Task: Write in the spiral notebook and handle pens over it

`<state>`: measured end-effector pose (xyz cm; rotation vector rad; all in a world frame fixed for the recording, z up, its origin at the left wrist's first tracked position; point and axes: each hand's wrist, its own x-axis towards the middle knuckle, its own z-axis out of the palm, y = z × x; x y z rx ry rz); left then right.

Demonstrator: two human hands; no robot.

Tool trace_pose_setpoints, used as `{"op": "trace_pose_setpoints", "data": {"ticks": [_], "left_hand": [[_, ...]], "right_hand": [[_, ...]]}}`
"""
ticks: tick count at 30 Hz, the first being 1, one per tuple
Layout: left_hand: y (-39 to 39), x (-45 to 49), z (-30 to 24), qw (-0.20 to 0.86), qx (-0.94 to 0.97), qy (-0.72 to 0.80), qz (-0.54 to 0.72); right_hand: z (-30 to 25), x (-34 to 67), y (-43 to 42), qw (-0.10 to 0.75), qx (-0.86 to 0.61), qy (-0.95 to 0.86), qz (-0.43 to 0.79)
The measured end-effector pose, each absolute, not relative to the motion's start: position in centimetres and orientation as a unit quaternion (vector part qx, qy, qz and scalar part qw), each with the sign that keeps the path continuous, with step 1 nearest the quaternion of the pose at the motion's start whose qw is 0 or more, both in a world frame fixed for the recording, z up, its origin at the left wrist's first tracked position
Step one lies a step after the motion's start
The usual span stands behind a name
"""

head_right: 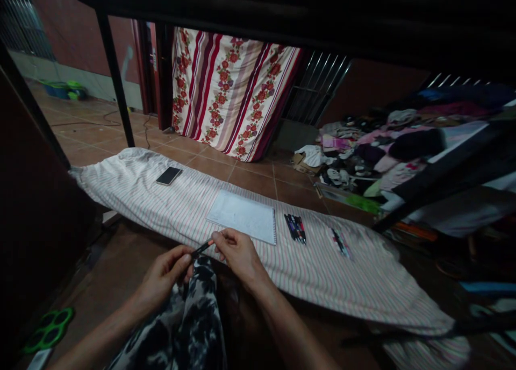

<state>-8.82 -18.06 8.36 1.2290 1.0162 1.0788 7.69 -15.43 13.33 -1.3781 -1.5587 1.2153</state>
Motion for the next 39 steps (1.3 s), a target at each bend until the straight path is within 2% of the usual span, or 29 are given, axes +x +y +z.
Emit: {"op": "trace_pose_setpoints", "data": {"ticks": [3,9,16,20,25,28,34,39], "left_hand": [[-16.2,-8.1,7.8,0.575,0.527,0.436,0.448],[-11.8,-6.6,5.6,0.629,0.511,0.417,0.411],[-7.0,-5.0,3.2,0.553,0.561,0.463,0.407],[-4.7,-4.1,1.2,0.531,0.578,0.472,0.402],[-2.1,-3.1,0.2,0.616,0.517,0.454,0.384],[-0.8,-2.6,0.1,0.632,0.495,0.45,0.392],[1.2,-1.8,-1.7,0.515,0.581,0.478,0.41],[2.0,-1.5,-2.7,0.402,0.673,0.497,0.372]], "right_hand": [[12.8,8.4,-13.5,0.372,-0.526,-0.609,0.463],[12.3,10.2,-10.3,0.365,-0.488,-0.585,0.536],[8.4,12.0,-5.3,0.352,-0.56,-0.539,0.521],[5.8,12.7,-2.4,0.381,-0.574,-0.533,0.491],[4.8,13.9,0.3,0.385,-0.552,-0.527,0.519],[4.7,14.6,1.3,0.383,-0.513,-0.546,0.541],[3.1,15.3,3.0,0.398,-0.572,-0.507,0.507],[1.5,16.0,4.1,0.415,-0.598,-0.49,0.48]]}}
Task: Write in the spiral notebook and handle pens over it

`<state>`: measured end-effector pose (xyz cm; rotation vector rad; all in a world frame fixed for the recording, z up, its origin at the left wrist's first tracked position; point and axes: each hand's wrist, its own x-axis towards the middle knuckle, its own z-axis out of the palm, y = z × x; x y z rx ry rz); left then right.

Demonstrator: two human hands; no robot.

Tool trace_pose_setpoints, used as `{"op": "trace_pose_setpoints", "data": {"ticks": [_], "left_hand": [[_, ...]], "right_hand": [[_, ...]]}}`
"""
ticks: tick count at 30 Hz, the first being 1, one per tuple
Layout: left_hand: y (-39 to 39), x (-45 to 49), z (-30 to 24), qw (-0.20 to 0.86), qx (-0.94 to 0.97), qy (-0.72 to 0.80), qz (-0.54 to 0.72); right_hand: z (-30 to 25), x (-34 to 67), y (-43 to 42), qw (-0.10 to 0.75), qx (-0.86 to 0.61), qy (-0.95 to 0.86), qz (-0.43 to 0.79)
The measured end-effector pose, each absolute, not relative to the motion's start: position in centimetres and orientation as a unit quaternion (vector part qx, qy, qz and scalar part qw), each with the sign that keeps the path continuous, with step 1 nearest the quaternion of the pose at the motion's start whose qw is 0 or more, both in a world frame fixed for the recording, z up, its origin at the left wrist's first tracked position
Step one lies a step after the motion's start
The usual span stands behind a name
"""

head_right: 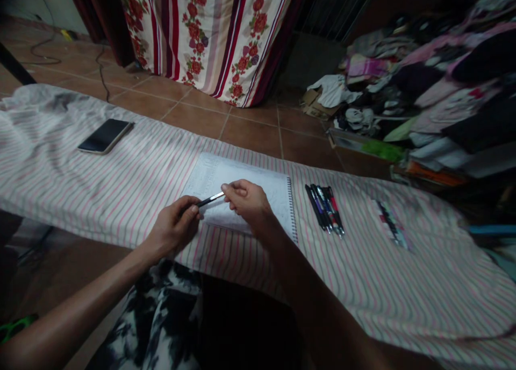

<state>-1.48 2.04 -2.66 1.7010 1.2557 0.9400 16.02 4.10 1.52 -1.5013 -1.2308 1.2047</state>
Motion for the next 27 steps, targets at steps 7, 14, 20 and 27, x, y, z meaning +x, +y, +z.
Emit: {"op": "trace_pose_setpoints", "data": {"ticks": [7,14,20,27], "left_hand": [[3.2,-0.8,-2.0,0.254,0.764,0.525,0.278],[3.4,-0.7,-1.5,0.308,0.734,0.54,0.272],[2.8,-0.7,-1.2,0.237,0.759,0.563,0.225],[2.5,-0.3,-0.5,0.226,0.764,0.573,0.191]], "right_hand": [[0.6,16.4,4.4,0.456,-0.556,-0.498,0.484],[0.7,15.9,4.5,0.47,-0.502,-0.526,0.5],[0.9,15.3,4.4,0.415,-0.593,-0.499,0.476],[0.3,15.5,4.7,0.444,-0.569,-0.503,0.476]]}}
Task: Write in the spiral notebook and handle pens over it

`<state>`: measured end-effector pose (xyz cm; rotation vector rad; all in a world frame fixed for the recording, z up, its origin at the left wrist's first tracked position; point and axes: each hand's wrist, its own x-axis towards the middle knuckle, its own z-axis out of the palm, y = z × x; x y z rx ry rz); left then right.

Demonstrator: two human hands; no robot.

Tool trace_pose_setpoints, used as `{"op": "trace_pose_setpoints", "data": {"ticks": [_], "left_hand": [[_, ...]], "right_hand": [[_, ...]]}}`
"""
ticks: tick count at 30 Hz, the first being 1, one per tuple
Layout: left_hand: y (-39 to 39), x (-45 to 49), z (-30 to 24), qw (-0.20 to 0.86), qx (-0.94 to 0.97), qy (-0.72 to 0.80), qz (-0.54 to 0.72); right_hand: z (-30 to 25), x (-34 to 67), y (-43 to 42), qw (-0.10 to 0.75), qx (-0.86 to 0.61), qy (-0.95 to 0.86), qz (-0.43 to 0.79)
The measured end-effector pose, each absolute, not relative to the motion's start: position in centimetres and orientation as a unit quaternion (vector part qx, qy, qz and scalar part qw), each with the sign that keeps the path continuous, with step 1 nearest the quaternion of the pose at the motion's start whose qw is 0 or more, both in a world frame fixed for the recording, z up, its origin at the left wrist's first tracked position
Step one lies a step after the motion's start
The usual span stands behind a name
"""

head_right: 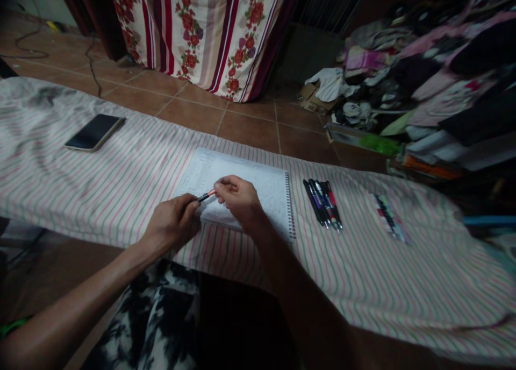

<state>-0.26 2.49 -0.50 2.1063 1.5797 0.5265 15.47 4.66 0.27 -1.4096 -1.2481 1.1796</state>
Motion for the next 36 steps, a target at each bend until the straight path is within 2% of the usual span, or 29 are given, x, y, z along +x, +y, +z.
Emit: {"op": "trace_pose_setpoints", "data": {"ticks": [3,7,9,15,21,26,30,36], "left_hand": [[2.4,-0.3,-0.5,0.263,0.751,0.569,0.209],[2.4,-0.5,-1.1,0.384,0.703,0.54,0.258],[2.4,-0.7,-1.2,0.41,0.691,0.528,0.276],[2.0,-0.5,0.0,0.299,0.738,0.551,0.251],[1.6,-0.2,0.4,0.228,0.766,0.561,0.216],[1.6,-0.4,0.2,0.277,0.746,0.57,0.202],[1.8,-0.6,-0.7,0.347,0.711,0.555,0.257],[2.2,-0.6,-1.8,0.374,0.694,0.534,0.306]], "right_hand": [[0.2,15.7,4.6,0.454,-0.545,-0.497,0.499],[-0.2,16.1,4.4,0.454,-0.515,-0.511,0.518],[-0.1,16.3,4.2,0.455,-0.501,-0.523,0.519],[1.5,16.2,3.5,0.425,-0.513,-0.507,0.548],[1.7,15.8,3.7,0.397,-0.596,-0.504,0.482],[1.8,16.4,4.1,0.434,-0.57,-0.499,0.488],[2.3,17.2,4.4,0.431,-0.555,-0.511,0.495],[2.3,17.4,4.4,0.435,-0.558,-0.485,0.513]]}}
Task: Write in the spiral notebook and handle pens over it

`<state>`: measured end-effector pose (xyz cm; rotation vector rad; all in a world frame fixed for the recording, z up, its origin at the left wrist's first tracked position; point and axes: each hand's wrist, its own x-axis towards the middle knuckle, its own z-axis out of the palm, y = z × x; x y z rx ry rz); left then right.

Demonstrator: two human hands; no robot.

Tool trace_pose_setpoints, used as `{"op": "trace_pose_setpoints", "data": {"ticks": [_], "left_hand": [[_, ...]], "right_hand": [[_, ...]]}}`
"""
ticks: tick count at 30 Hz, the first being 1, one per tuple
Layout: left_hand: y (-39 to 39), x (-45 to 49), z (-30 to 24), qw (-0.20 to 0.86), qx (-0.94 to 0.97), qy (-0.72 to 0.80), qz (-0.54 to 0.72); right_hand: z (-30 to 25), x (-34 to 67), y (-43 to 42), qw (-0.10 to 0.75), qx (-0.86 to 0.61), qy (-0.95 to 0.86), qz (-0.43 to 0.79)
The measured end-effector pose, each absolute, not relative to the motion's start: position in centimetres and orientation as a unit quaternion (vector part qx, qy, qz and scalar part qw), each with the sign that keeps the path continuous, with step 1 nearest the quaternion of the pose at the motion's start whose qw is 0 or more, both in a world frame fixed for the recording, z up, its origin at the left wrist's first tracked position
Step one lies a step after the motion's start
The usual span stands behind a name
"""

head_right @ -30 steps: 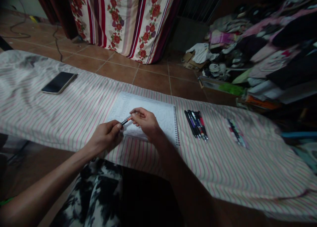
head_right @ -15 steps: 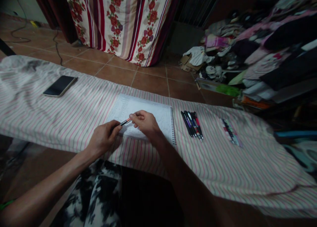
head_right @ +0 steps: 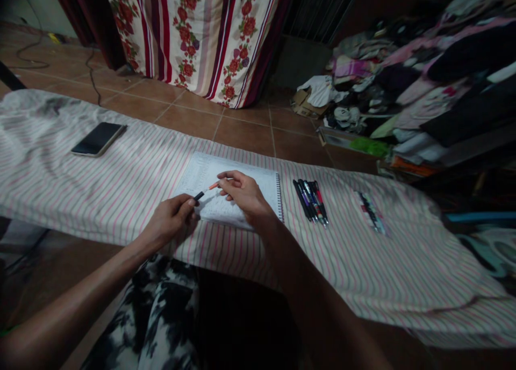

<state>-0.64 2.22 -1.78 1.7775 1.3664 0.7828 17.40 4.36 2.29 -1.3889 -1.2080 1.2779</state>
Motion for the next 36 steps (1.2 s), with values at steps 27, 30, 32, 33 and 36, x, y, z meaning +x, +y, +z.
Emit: {"op": "trace_pose_setpoints", "data": {"ticks": [27,30,32,33,36], "left_hand": [[-1.5,-1.9,2.9,0.48,0.617,0.48,0.398],[-1.6,-2.2,2.8,0.48,0.615,0.488,0.391],[-1.5,-2.4,2.6,0.485,0.613,0.489,0.388],[-1.5,-2.5,2.4,0.488,0.611,0.489,0.387],[-1.2,-2.6,1.7,0.497,0.601,0.494,0.384]], "right_hand": [[3.0,16.5,1.0,0.569,-0.465,-0.292,0.612],[1.7,16.0,2.0,0.537,-0.582,-0.363,0.491],[0.7,15.6,2.9,0.526,-0.616,-0.389,0.439],[0.2,15.4,3.5,0.523,-0.623,-0.394,0.428],[-1.3,15.0,5.1,0.514,-0.638,-0.407,0.405]]}}
